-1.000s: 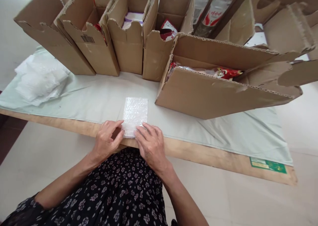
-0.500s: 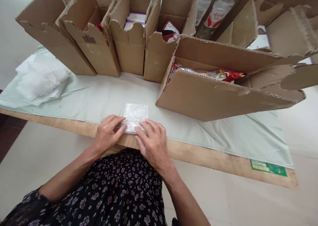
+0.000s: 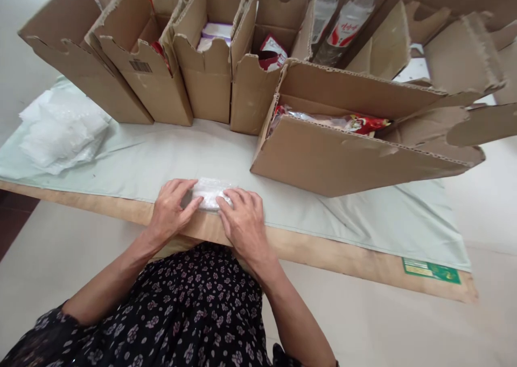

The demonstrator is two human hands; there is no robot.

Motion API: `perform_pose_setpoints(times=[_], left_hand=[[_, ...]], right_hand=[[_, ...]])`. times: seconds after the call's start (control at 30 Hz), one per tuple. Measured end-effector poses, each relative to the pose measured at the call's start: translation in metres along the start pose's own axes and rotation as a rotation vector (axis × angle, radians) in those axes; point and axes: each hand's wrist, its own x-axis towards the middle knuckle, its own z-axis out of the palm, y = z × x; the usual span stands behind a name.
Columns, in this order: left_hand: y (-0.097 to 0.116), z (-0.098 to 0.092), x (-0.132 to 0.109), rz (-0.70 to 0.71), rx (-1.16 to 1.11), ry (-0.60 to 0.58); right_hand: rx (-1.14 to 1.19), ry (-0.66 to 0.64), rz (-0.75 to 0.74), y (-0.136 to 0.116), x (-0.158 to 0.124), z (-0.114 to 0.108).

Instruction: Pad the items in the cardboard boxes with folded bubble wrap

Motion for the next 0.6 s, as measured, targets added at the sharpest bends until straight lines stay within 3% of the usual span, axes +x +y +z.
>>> perform_pose_setpoints(times=[0.1,0.2,0.3,0.43,0.6], left_hand=[[0.007,-0.008,-0.012,-0.188,-0.241,0.065],[0.019,-0.014,-0.025,-0.423,-0.585,-0.061],[0.033,-0.012,-0.025,-0.501,-0.860,-0.212],[0.050,-0.006,-0.013,-0.411,-0.840,-0.231],[0.071,0.002,-0.003,0.013,-0.564,-0.240]], right_hand=[[0.103,0.084,0.111,0.004,0.007,0.005],[0.317,0.154,0.274,0.000,0.006,0.004],[0.536,0.073,0.358,-0.010,-0.003,-0.005],[0.596,-0.048,0.306,-0.011,-0.020,-0.030],[0.557,-0.062,0.209,0.008,-0.028,-0.075]])
